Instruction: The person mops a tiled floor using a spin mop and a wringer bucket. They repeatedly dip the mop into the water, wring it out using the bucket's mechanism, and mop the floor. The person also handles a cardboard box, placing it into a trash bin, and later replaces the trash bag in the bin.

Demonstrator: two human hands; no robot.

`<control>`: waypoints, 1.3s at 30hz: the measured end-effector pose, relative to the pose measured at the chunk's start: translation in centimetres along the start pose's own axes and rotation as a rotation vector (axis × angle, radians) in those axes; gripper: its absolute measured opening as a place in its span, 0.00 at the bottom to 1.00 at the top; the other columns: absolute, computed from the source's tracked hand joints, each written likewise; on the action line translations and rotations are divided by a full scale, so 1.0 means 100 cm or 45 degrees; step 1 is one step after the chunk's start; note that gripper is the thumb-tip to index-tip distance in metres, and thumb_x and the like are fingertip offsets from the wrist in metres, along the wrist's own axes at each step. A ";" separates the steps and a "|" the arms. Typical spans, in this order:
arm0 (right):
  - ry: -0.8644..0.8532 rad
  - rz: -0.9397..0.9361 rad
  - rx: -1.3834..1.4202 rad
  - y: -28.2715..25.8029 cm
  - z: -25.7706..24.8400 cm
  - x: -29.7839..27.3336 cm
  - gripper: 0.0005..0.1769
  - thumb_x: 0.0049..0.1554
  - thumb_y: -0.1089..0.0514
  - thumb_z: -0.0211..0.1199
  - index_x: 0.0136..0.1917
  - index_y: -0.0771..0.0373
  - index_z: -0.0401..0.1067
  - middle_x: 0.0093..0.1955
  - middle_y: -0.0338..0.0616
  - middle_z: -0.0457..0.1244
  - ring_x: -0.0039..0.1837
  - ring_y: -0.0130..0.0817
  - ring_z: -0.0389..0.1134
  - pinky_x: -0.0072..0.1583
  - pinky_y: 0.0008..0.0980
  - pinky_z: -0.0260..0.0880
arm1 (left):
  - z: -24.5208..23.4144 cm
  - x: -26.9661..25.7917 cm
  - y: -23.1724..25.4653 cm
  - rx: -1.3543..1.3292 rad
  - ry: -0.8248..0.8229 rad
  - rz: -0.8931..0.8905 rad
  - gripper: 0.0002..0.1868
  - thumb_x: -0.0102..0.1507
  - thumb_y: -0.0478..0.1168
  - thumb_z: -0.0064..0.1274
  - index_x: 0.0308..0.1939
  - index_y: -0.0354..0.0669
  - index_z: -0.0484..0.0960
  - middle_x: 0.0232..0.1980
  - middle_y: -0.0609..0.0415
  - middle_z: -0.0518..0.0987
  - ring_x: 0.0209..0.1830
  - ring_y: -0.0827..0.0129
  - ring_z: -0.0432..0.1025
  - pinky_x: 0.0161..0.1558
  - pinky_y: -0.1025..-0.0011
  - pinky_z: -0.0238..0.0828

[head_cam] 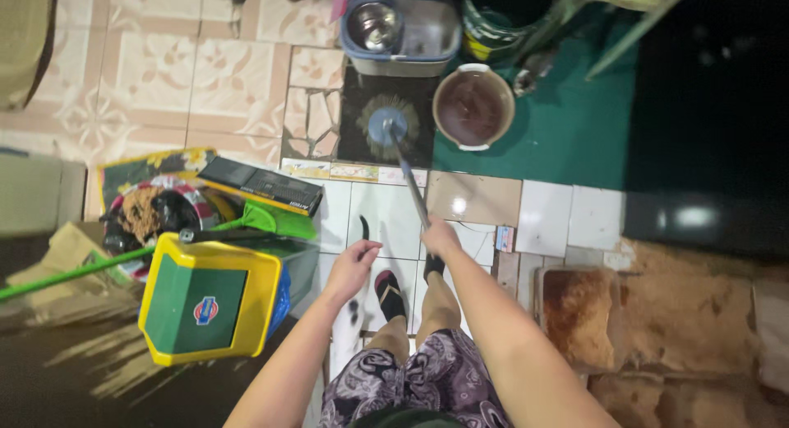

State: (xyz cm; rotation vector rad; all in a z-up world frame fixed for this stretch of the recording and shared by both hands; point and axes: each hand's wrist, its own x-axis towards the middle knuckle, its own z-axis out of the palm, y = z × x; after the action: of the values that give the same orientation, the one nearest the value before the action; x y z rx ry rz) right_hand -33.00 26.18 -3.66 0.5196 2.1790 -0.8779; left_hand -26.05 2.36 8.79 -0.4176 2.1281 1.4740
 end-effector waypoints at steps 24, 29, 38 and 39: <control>-0.476 -0.358 -0.771 -0.156 -0.071 -0.006 0.43 0.53 0.57 0.62 0.80 0.47 0.54 0.56 0.60 0.69 0.54 0.53 0.73 0.57 0.46 0.74 | 0.011 0.095 0.035 -0.252 0.456 -0.106 0.15 0.67 0.46 0.51 0.52 0.45 0.85 0.49 0.50 0.85 0.51 0.64 0.78 0.55 0.69 0.71; -0.474 -0.410 -0.723 -0.162 -0.064 0.011 0.42 0.53 0.55 0.61 0.79 0.46 0.56 0.55 0.60 0.69 0.55 0.54 0.73 0.59 0.46 0.71 | -0.024 0.122 -0.016 -0.412 0.667 -0.171 0.16 0.65 0.46 0.52 0.52 0.43 0.84 0.49 0.48 0.86 0.51 0.62 0.80 0.54 0.69 0.73; -0.416 -0.594 -0.873 -0.186 0.028 0.148 0.44 0.52 0.57 0.60 0.80 0.39 0.52 0.61 0.56 0.66 0.62 0.56 0.68 0.64 0.50 0.66 | -0.091 0.242 -0.161 -0.429 0.810 -0.516 0.19 0.65 0.49 0.53 0.55 0.42 0.82 0.49 0.46 0.86 0.50 0.60 0.80 0.54 0.66 0.73; -0.405 -0.595 -0.908 -0.189 0.047 0.175 0.45 0.52 0.57 0.60 0.80 0.39 0.50 0.62 0.55 0.65 0.62 0.57 0.68 0.64 0.51 0.66 | -0.093 0.264 -0.189 -0.440 0.850 -0.542 0.20 0.65 0.49 0.53 0.55 0.41 0.81 0.49 0.46 0.86 0.50 0.59 0.80 0.54 0.65 0.73</control>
State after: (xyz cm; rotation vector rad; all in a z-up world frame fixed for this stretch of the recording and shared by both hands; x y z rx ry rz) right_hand -53.40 11.50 -10.97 -0.4606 2.1469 -0.3143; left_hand -40.02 -12.19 -18.27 -1.5694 2.0293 1.5741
